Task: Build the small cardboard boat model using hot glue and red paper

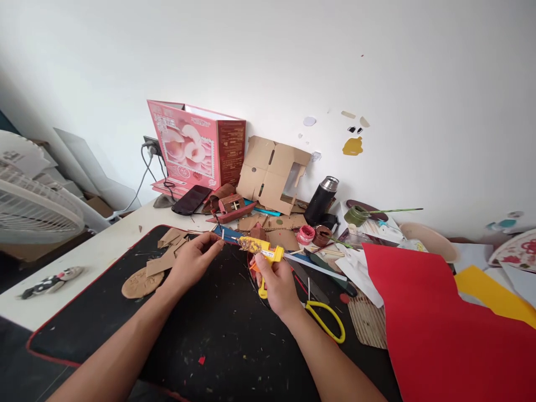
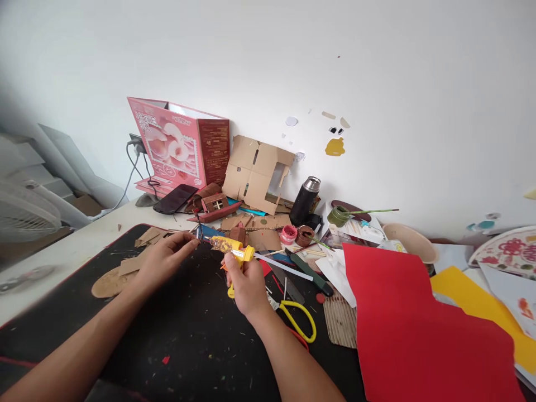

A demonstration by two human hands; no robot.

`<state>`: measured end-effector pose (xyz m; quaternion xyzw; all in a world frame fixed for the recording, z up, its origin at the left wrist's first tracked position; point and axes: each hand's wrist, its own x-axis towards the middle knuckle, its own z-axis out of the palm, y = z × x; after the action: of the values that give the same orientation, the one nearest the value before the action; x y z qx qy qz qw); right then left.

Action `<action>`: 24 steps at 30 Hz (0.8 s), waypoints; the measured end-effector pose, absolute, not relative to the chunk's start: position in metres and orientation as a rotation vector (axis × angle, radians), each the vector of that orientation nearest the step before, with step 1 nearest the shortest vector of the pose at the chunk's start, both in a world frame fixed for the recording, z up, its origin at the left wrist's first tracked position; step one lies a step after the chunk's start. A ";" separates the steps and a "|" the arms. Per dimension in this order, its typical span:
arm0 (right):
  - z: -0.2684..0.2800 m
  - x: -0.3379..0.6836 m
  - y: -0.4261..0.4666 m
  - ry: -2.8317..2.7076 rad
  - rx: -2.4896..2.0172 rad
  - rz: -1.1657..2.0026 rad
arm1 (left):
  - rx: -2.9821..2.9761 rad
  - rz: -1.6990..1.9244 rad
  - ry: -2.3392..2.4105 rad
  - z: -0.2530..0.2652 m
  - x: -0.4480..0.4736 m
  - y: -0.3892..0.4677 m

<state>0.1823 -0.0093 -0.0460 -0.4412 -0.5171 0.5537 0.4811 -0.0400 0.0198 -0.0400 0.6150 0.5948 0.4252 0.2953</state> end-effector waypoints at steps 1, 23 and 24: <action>-0.047 0.182 -0.010 -1.283 -1.086 1.333 | 1.647 1.119 1.571 -0.041 -0.040 0.019; -0.056 0.182 -0.015 -1.474 -1.145 1.166 | 1.748 1.009 1.497 -0.041 -0.036 0.016; -0.057 0.182 -0.014 -1.470 -1.147 1.163 | 1.748 1.008 1.496 -0.040 -0.036 0.015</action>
<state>0.1815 -0.0145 -0.0566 -0.4649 -0.5959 0.4714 0.4546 -0.0356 0.0151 -0.0400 0.6618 0.5662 0.3814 0.3098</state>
